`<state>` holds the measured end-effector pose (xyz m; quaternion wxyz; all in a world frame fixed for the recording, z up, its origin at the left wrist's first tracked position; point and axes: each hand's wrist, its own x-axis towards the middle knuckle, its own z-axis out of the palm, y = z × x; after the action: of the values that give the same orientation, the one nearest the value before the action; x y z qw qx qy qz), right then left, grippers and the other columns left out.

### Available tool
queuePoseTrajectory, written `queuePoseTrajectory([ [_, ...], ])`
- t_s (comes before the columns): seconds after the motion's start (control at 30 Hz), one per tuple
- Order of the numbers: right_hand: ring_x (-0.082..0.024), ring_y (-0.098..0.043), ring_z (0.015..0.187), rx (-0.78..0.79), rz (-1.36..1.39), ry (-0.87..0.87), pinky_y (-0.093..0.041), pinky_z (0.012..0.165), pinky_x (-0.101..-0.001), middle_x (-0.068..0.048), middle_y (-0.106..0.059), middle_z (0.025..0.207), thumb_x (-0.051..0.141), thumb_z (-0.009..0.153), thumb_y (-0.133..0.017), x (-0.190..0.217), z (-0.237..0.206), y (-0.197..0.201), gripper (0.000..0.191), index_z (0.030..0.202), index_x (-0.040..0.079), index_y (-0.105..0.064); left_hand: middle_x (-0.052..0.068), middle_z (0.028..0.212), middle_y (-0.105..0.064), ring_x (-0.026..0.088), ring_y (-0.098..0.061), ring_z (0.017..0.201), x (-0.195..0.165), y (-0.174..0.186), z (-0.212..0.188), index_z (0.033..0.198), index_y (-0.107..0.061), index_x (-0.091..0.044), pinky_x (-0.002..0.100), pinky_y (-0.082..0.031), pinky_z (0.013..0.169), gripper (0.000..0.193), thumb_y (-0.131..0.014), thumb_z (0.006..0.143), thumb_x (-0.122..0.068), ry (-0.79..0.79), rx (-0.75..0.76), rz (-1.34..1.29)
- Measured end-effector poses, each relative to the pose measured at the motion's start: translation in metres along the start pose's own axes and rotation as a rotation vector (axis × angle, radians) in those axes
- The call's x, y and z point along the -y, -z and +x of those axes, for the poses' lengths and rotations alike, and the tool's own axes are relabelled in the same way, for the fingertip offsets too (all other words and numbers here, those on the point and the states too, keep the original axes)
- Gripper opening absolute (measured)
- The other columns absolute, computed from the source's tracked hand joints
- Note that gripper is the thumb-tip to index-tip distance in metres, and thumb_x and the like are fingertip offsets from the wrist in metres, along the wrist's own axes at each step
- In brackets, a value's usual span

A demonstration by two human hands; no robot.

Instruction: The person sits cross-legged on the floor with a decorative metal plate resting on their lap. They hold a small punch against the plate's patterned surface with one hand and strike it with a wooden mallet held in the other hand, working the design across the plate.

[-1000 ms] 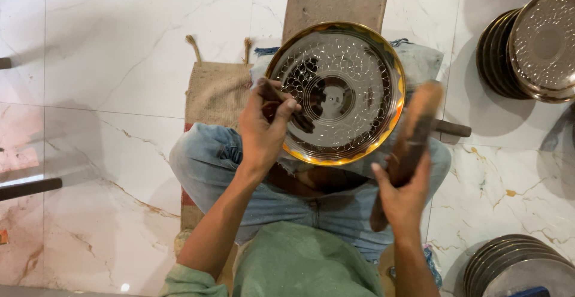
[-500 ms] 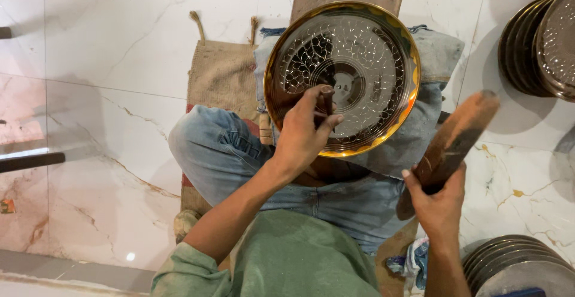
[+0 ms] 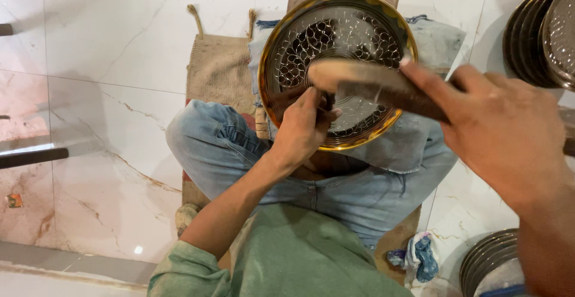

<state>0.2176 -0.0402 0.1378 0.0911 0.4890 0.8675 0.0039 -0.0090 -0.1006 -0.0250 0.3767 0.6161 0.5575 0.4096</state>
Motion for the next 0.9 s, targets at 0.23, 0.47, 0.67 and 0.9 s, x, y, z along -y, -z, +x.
queuePoseTrajectory([
  [0.23, -0.040, -0.070, 0.086, -0.009, 0.344, -0.287, -0.056, 0.069, -0.0484, -0.016, -0.066, 0.097, 0.022, 0.084, -0.080, -0.008, -0.043, -0.039, 0.085, 0.160, 0.021, -0.041, 0.018, 0.111, -0.067, 0.039, -0.068, 0.103, 0.002, 0.009, 0.026, 0.136, -0.058, -0.006, 0.045, -0.055, 0.085, 0.046, -0.073, 0.093, -0.010, -0.200, 0.282, -0.049],
  [0.47, -0.038, -0.073, 0.091, -0.048, 0.639, -0.667, -0.058, 0.082, -0.0455, -0.022, -0.070, 0.104, 0.026, 0.090, -0.081, 0.012, -0.114, -0.115, 0.076, 0.156, 0.013, -0.045, 0.017, 0.115, -0.070, 0.039, -0.069, 0.104, 0.005, 0.006, 0.059, 0.137, -0.058, -0.006, 0.047, -0.055, 0.086, 0.051, -0.074, 0.089, -0.013, -0.364, 0.625, 0.016],
  [0.67, -0.040, -0.071, 0.103, -0.089, 0.367, -0.624, -0.055, 0.089, -0.0465, -0.022, -0.072, 0.119, 0.014, 0.090, -0.080, 0.055, -0.154, -0.147, 0.080, 0.162, 0.014, -0.045, 0.013, 0.120, -0.074, 0.035, -0.072, 0.109, 0.000, 0.005, 0.070, 0.136, -0.062, -0.010, 0.044, -0.056, 0.090, 0.052, -0.072, 0.086, -0.006, -0.407, 0.779, -0.047],
  [0.9, -0.040, -0.071, 0.115, -0.316, 0.780, -0.644, -0.056, 0.099, -0.0464, -0.027, -0.069, 0.126, 0.022, 0.092, -0.085, 0.042, -0.147, -0.143, 0.089, 0.162, 0.006, -0.033, 0.018, 0.120, -0.067, 0.035, -0.071, 0.108, 0.003, 0.017, 0.031, 0.140, -0.048, -0.005, 0.042, -0.057, 0.089, 0.056, -0.076, 0.092, -0.013, -0.104, 0.251, -0.096],
])
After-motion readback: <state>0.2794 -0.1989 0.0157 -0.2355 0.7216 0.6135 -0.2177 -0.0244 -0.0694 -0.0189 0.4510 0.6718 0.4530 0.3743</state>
